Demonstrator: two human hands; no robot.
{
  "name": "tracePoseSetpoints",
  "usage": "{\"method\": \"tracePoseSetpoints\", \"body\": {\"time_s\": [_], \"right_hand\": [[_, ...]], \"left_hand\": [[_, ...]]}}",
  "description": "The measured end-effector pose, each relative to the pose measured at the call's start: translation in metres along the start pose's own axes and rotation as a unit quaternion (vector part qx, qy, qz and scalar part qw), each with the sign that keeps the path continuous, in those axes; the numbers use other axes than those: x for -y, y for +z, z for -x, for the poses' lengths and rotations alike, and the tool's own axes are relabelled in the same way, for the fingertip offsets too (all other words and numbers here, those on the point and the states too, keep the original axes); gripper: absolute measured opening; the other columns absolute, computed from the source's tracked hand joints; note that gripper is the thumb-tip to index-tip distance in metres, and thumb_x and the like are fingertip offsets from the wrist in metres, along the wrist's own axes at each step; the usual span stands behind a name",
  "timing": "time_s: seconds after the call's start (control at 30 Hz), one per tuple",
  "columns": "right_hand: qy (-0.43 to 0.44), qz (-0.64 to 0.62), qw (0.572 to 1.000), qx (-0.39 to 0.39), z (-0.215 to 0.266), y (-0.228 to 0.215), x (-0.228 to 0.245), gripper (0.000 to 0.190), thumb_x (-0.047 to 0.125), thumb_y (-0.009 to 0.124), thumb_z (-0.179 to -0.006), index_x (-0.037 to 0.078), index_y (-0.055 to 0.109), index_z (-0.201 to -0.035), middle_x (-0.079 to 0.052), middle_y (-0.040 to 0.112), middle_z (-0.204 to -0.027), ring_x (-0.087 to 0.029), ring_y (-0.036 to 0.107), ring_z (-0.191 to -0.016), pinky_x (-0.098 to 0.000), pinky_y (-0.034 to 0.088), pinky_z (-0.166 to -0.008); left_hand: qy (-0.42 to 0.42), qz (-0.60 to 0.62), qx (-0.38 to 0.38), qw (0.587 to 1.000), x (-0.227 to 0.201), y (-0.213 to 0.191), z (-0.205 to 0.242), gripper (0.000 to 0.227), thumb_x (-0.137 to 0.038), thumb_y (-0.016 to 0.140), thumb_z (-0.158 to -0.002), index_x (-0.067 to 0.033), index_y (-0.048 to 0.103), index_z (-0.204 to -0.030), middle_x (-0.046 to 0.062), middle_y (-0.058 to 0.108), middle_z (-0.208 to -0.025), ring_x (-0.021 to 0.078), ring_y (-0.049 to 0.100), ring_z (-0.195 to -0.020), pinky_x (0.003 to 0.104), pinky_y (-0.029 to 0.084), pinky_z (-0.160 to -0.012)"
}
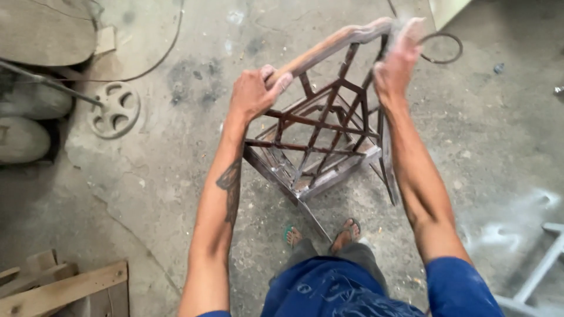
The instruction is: The person sands a wooden chair frame using a sanding block. They systematically sand the legs, backrest, and seat frame, rotating the chair to access different sides.
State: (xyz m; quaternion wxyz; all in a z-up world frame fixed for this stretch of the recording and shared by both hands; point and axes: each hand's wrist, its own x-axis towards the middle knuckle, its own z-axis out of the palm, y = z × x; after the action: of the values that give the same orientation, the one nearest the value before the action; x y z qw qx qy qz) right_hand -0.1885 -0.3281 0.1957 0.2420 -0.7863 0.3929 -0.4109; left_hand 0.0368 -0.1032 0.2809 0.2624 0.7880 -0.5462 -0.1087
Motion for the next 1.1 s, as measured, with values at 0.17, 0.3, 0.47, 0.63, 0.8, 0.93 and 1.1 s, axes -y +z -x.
{"method": "tracePoseSetpoints", "body": {"time_s": [0.17, 0.3, 0.47, 0.63, 0.8, 0.93, 1.1], "right_hand": [[-0.061, -0.207, 0.976, -0.017, 0.067, -0.011, 0.059, 0.088, -0.032, 0.026, -0.095, 0.01, -0.002, -0.167, -0.012, 0.004, -0.178, -0.027, 0.012, -0.172, -0.0318, 0.006, -0.147], [-0.025, -0.143, 0.988, 0.054, 0.098, 0.052, 0.063, 0.091, -0.013, 0.043, -0.102, 0.015, -0.014, -0.167, -0.004, -0.019, -0.175, -0.025, -0.012, -0.167, -0.057, -0.023, -0.132], [-0.004, -0.009, 0.996, 0.091, 0.112, 0.084, 0.049, 0.076, 0.055, 0.019, -0.117, 0.004, -0.01, -0.165, -0.016, -0.014, -0.173, -0.04, -0.009, -0.163, -0.0692, -0.001, -0.128], [-0.03, -0.054, 0.994, 0.092, 0.15, 0.078, 0.133, 0.075, 0.006, 0.036, -0.105, 0.005, -0.011, -0.163, -0.02, -0.012, -0.172, -0.035, 0.026, -0.149, -0.0533, 0.024, -0.127], [0.0, 0.088, 0.989, 0.123, 0.137, 0.091, 0.117, 0.071, 0.046, 0.024, -0.115, 0.007, -0.01, -0.164, -0.009, -0.014, -0.172, -0.029, -0.008, -0.163, -0.063, -0.012, -0.127], [0.069, -0.059, 0.993, 0.08, 0.14, 0.075, 0.158, 0.06, 0.023, 0.027, -0.11, 0.003, 0.006, -0.163, -0.016, 0.008, -0.171, -0.039, 0.01, -0.159, -0.0625, 0.011, -0.127], [0.042, -0.038, 0.989, -0.134, 0.15, 0.085, 0.097, 0.052, 0.028, 0.029, -0.113, 0.011, 0.034, -0.162, -0.016, 0.041, -0.161, -0.035, 0.04, -0.148, -0.0495, 0.028, -0.123]], "left_hand": [[0.015, -0.04, -0.027, 0.999, 0.015, 0.002, -0.007, 0.05, -0.056, 0.056, -0.108, -0.0182, 0.046, -0.078, -0.008, 0.033, -0.059, 0.0063, 0.034, -0.046, 0.022, 0.033, -0.039], [-0.022, -0.048, -0.032, 0.998, -0.001, -0.008, -0.005, 0.057, -0.063, 0.055, -0.105, -0.0175, 0.038, -0.074, -0.006, 0.034, -0.061, 0.0106, 0.036, -0.054, 0.029, 0.033, -0.049], [-0.025, -0.018, -0.003, 1.0, 0.014, 0.001, -0.008, 0.055, -0.064, 0.051, -0.105, -0.0187, 0.04, -0.074, -0.007, 0.036, -0.062, 0.0084, 0.036, -0.053, 0.026, 0.034, -0.05], [-0.007, -0.033, 0.02, 0.999, 0.014, -0.008, -0.01, 0.053, -0.06, 0.047, -0.104, -0.0135, 0.046, -0.081, 0.01, 0.051, -0.07, 0.0327, 0.048, -0.064, 0.042, 0.039, -0.056], [0.004, -0.021, 0.018, 1.0, 0.004, -0.018, -0.014, 0.055, -0.058, 0.044, -0.105, -0.0121, 0.047, -0.076, 0.005, 0.053, -0.061, 0.0234, 0.057, -0.055, 0.042, 0.049, -0.053], [-0.013, -0.032, 0.012, 0.999, 0.008, -0.017, -0.017, 0.058, -0.062, 0.044, -0.103, -0.012, 0.045, -0.074, 0.01, 0.056, -0.062, 0.0306, 0.061, -0.058, 0.048, 0.049, -0.055], [-0.018, -0.025, 0.048, 0.998, -0.005, -0.036, -0.016, 0.05, -0.051, 0.051, -0.096, -0.004, 0.068, -0.097, 0.029, 0.071, -0.09, 0.0545, 0.07, -0.093, 0.065, 0.055, -0.08]]}}
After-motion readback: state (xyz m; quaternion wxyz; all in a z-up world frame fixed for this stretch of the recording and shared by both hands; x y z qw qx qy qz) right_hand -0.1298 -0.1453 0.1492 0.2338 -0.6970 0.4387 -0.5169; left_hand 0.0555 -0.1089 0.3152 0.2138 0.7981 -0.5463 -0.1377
